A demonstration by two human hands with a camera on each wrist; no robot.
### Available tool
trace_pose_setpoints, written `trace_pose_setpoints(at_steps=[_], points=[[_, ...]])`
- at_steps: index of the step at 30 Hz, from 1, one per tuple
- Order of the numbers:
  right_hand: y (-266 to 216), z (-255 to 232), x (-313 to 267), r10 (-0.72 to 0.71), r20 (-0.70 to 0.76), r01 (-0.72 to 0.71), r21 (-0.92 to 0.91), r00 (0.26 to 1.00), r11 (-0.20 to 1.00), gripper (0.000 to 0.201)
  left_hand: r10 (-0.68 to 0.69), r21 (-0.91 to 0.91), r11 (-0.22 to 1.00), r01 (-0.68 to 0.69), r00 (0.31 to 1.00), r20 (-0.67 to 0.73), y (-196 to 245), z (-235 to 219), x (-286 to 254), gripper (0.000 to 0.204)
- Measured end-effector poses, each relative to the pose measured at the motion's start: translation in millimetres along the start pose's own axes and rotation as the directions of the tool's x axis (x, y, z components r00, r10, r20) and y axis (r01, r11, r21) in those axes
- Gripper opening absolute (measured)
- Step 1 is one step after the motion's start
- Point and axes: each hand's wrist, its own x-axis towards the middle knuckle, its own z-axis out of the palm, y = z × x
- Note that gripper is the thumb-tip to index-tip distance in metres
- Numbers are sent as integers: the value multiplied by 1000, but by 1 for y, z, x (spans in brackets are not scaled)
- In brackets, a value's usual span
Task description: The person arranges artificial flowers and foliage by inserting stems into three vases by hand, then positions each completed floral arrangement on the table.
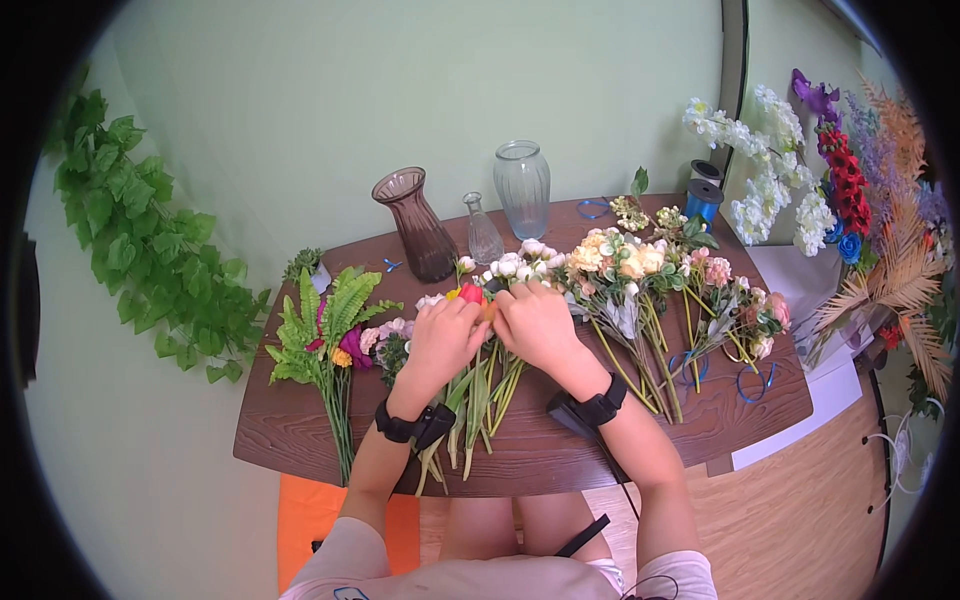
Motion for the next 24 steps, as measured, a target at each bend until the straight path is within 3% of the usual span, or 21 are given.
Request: trace_pose_setpoints(at_steps=[2, 3, 4, 6, 7, 10, 11, 12, 13, 15, 17, 19, 24], points=[[3, -2, -1, -6, -39, 5, -26, 999, 1000, 13, -29, 12, 1000, 29, 999, 35, -2, -2, -5, 17], [5, -4, -1, 23, -10, -24, -37, 1000, 999, 11, -73, 10, 997, 72, 987, 141, -3, 0, -9, 23], [6, -5, -2, 53, 20, -52, -48, 998, 998, 11, -76, 9, 997, 75, 987, 140, -3, -1, -14, 23], [9, -7, -2, 75, 45, -72, -57, 996, 996, 12, -56, -43, 997, 69, 964, 261, -2, -5, -21, 31], [11, -8, -2, 77, 24, -75, -72, 997, 995, 13, -74, -72, 991, 111, 918, 389, -5, -6, -24, 40], [14, -11, -4, 115, 69, -109, -84, 991, 990, 17, -14, -52, 998, 32, 948, 318, 1, -6, -39, 42], [15, -10, -5, 83, -10, -84, -82, 996, 993, 18, -58, -104, 988, 115, 897, 439, 1, -6, -40, 47], [15, -9, -8, 50, -89, -58, -81, 995, 995, 19, -63, -106, 987, 121, 897, 438, 5, -6, -44, 47], [15, -9, -11, 110, 1, -109, -70, 994, 992, 27, -89, -41, 991, 124, 870, 485, 11, -9, -46, 50], [12, -9, -19, 114, 17, -112, -83, 993, 990, 29, -126, 0, 988, 153, 812, 570, 11, -3, -51, 60], [9, -9, -29, 171, 119, -161, -90, 978, 983, 33, -147, 39, 988, 152, 805, 575, 10, 0, -51, 62], [9, -11, -36, 156, 102, -144, -114, 983, 983, 33, -175, 88, 984, 153, 783, 597, 7, -1, -51, 66], [-3, -16, -49, 87, 98, -70, -162, 991, 984, 30, -209, 93, 978, 189, 814, 542, 2, 8, -53, 64]])
